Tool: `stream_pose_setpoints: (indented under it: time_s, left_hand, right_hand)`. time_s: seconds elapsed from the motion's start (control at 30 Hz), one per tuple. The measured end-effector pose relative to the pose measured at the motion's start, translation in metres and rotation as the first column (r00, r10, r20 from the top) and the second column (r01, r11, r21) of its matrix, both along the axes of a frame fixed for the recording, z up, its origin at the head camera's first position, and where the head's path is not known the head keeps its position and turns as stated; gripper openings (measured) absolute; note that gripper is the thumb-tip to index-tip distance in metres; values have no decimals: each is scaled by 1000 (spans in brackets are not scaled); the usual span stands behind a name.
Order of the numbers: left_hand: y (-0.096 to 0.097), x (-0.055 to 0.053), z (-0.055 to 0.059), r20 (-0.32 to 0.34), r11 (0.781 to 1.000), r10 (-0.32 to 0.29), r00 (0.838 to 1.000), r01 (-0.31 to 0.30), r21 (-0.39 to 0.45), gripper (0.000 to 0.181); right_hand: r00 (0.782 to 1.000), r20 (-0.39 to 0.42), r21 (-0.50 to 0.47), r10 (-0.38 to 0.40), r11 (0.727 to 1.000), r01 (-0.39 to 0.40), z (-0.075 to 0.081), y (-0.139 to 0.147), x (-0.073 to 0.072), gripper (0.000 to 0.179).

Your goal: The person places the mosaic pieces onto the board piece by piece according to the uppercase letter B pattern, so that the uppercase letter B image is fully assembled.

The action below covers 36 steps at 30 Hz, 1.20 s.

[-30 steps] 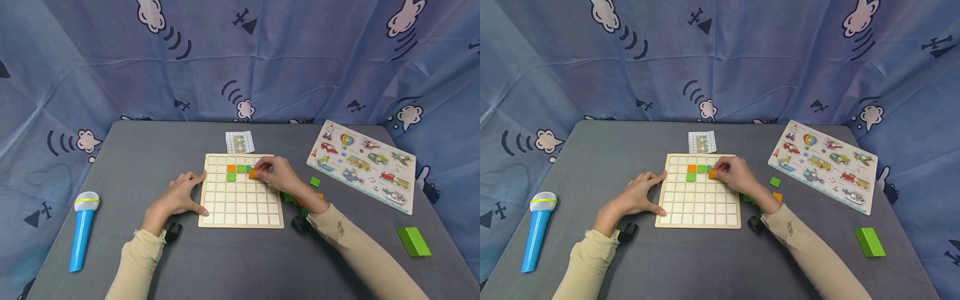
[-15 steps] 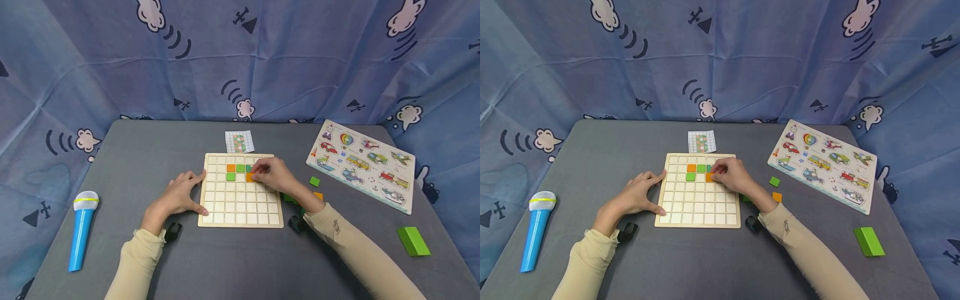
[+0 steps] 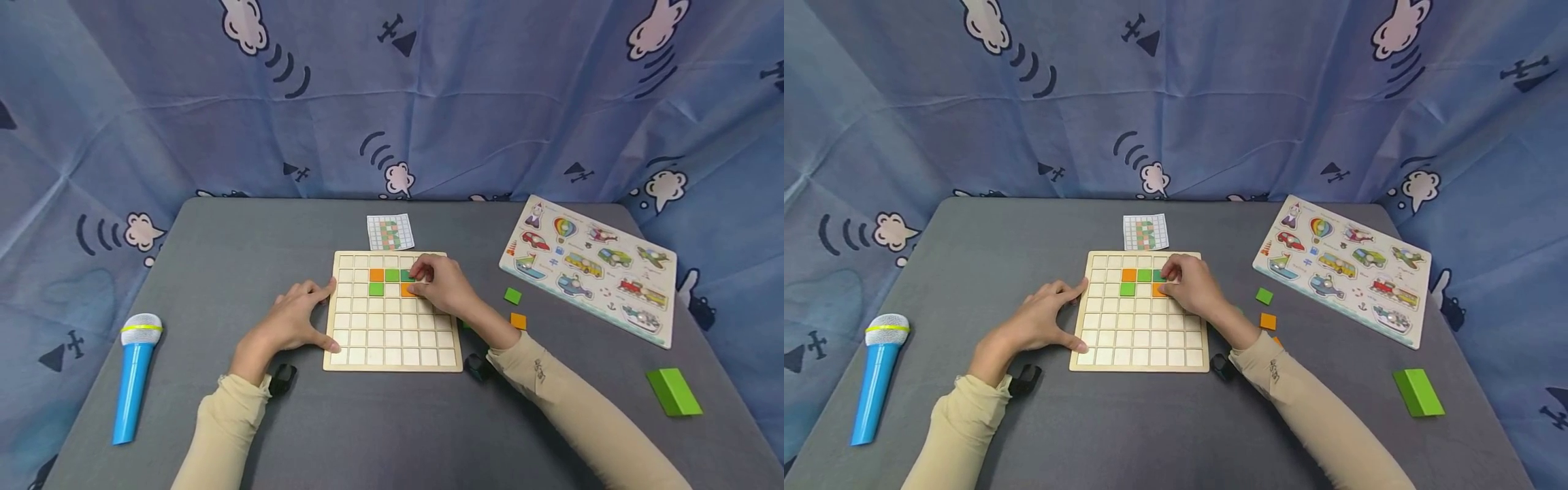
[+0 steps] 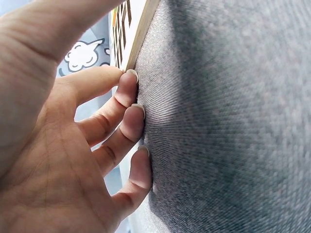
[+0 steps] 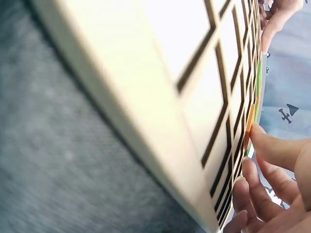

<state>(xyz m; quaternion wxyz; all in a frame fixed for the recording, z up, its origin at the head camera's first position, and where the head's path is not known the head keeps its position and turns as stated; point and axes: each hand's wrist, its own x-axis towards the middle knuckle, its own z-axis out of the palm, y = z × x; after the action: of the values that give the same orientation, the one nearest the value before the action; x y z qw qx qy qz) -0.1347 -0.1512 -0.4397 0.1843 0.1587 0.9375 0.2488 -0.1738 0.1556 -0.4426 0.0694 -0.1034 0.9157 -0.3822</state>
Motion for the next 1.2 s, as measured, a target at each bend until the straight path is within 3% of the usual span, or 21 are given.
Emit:
stream_pose_setpoints:
  time_s: [0.3,0.6,1.03,1.2]
  left_hand:
    - [2,0,0,8,1000,4,1000,-4,-3,125]
    - [3,0,0,0,1000,9,1000,-9,13,125]
    - [1,0,-2,-9,1000,6,1000,-6,25,125]
    - [1,0,-1,-4,1000,7,1000,-7,20,125]
  right_hand:
    - [999,-40,1,-31,1000,31,1,12,13,17]
    - [992,-31,-23,-123,992,122,0,55,28,7]
    - [992,21,28,-127,992,127,11,105,50,15]
    - [995,-9,22,-98,995,98,10,115,58,12]
